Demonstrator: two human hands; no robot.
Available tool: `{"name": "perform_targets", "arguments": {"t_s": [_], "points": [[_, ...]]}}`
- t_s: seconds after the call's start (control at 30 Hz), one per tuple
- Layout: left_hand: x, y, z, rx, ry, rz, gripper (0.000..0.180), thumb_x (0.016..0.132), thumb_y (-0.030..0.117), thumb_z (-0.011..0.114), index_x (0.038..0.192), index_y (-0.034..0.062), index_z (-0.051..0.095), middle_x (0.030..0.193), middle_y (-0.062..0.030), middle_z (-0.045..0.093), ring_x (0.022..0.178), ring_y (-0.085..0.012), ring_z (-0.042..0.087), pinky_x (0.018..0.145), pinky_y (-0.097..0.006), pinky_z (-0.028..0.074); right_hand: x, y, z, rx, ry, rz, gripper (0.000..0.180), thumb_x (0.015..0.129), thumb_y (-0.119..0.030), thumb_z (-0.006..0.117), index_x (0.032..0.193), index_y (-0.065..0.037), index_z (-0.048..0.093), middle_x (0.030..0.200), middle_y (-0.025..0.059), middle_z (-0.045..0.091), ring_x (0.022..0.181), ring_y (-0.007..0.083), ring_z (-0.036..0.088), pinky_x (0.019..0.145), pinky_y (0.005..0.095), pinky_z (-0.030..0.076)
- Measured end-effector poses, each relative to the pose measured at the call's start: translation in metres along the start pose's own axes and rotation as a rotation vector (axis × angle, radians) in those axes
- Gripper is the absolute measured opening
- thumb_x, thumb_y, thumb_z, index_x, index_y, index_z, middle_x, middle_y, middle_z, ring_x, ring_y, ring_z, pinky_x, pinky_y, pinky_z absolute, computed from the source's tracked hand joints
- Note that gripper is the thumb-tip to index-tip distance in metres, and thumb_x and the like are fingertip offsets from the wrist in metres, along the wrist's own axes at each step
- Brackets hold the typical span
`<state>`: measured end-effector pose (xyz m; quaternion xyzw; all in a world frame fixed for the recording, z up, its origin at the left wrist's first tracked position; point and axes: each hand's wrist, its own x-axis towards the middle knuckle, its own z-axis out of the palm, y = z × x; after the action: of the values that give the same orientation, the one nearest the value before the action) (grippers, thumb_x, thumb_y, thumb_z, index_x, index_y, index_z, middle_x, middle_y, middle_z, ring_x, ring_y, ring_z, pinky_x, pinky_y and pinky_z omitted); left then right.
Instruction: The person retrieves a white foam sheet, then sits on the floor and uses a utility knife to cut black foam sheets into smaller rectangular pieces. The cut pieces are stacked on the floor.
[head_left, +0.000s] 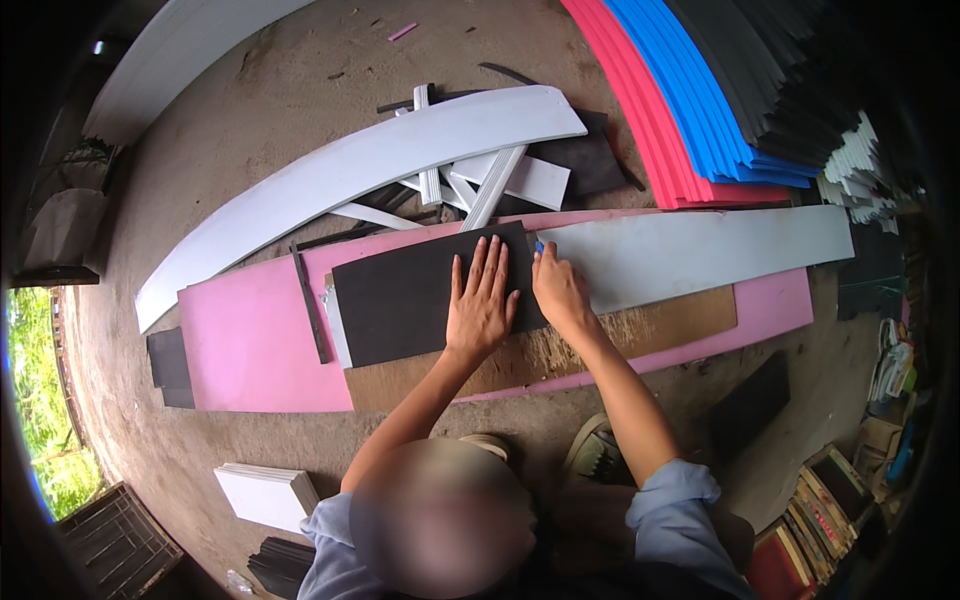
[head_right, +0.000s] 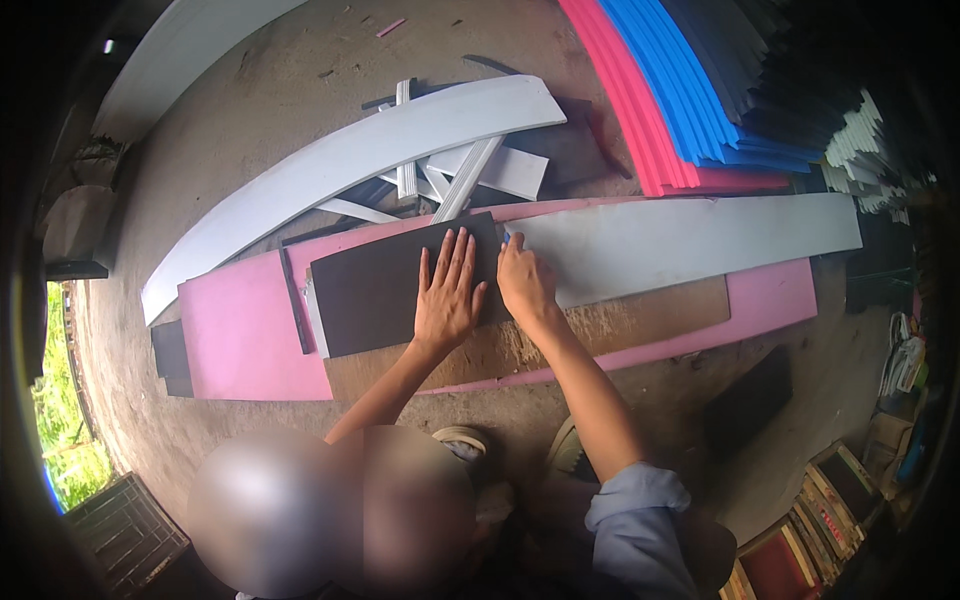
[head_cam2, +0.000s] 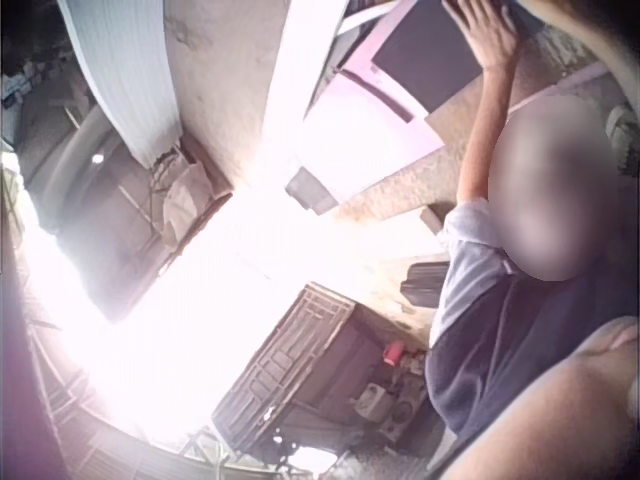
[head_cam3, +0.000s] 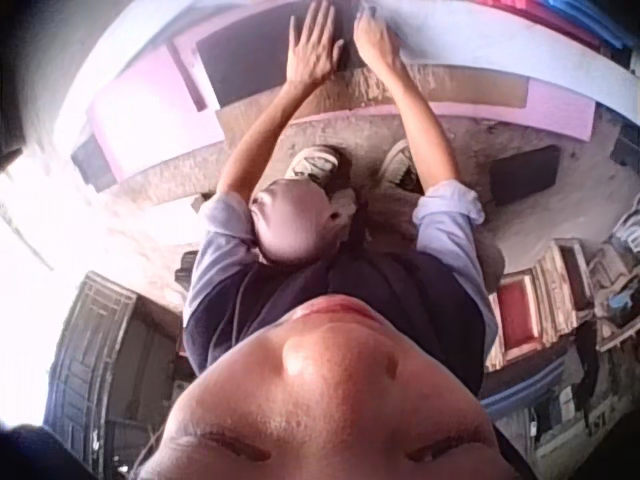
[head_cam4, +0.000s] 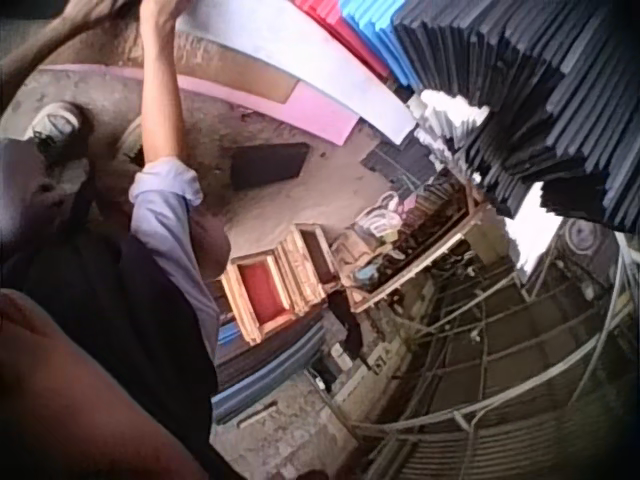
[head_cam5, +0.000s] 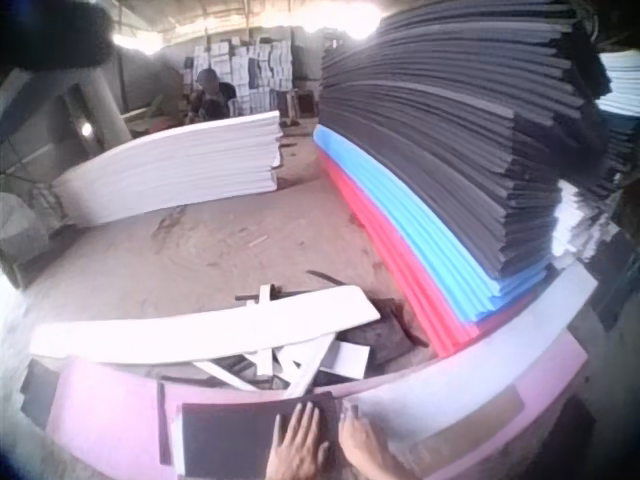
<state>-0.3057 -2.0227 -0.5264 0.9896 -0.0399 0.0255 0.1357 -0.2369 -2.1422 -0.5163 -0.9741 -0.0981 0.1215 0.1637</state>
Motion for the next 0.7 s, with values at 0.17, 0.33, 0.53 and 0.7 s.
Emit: {"name": "perform_targets", "arguments": {"t_s": [0.17,0.33,0.53,0.7], "points": [[0.004,-0.002,0.0,-0.009,-0.021,-0.011,0.06,0.088,0.03,0.038,0.138,0.002,0.021,0.145,-0.011,0.019,0.136,-0.0234,0.012,0.109,-0.047,0.006,0.006,-0.006,0.009,-0.003,0.012,-0.021,0.025,0.09,-0.022,0.04,0.094,0.002,0.048,0.065,0.0202,0.061,0.063,0.0369,0.062,0.056,0.0442,0.051],[0.005,0.001,0.002,-0.011,0.005,-0.01,0.06,0.088,0.03,0.039,0.138,0.003,0.021,0.145,-0.011,0.021,0.135,-0.0241,0.014,0.108,-0.048,0.007,0.016,-0.004,0.008,0.032,-0.025,-0.046,0.021,0.084,-0.016,0.047,0.09,0.004,0.05,0.068,0.0213,0.062,0.068,0.0373,0.063,0.059,0.0429,0.052],[0.001,0.001,0.007,0.028,0.06,-0.036,0.057,0.088,0.031,0.038,0.138,0.0057,0.025,0.145,-0.0073,0.022,0.135,-0.0218,0.015,0.108,-0.047,0.008,-0.008,0.007,0.01,0.101,-0.208,-0.014,0.023,0.085,-0.017,0.046,0.089,0.005,0.05,0.076,0.0272,0.06,0.074,0.0412,0.061,0.065,0.047,0.05],[-0.001,0.004,0.012,0.051,0.1,-0.038,0.059,0.088,0.03,0.039,0.139,0.0064,0.022,0.145,-0.0064,0.021,0.136,-0.0214,0.014,0.108,-0.049,0.007,-0.057,0.018,0.012,0.111,-0.26,0.069,0.023,0.086,-0.017,0.046,0.089,0.005,0.05,0.078,0.027,0.061,0.077,0.0408,0.061,0.068,0.0468,0.05]]}}
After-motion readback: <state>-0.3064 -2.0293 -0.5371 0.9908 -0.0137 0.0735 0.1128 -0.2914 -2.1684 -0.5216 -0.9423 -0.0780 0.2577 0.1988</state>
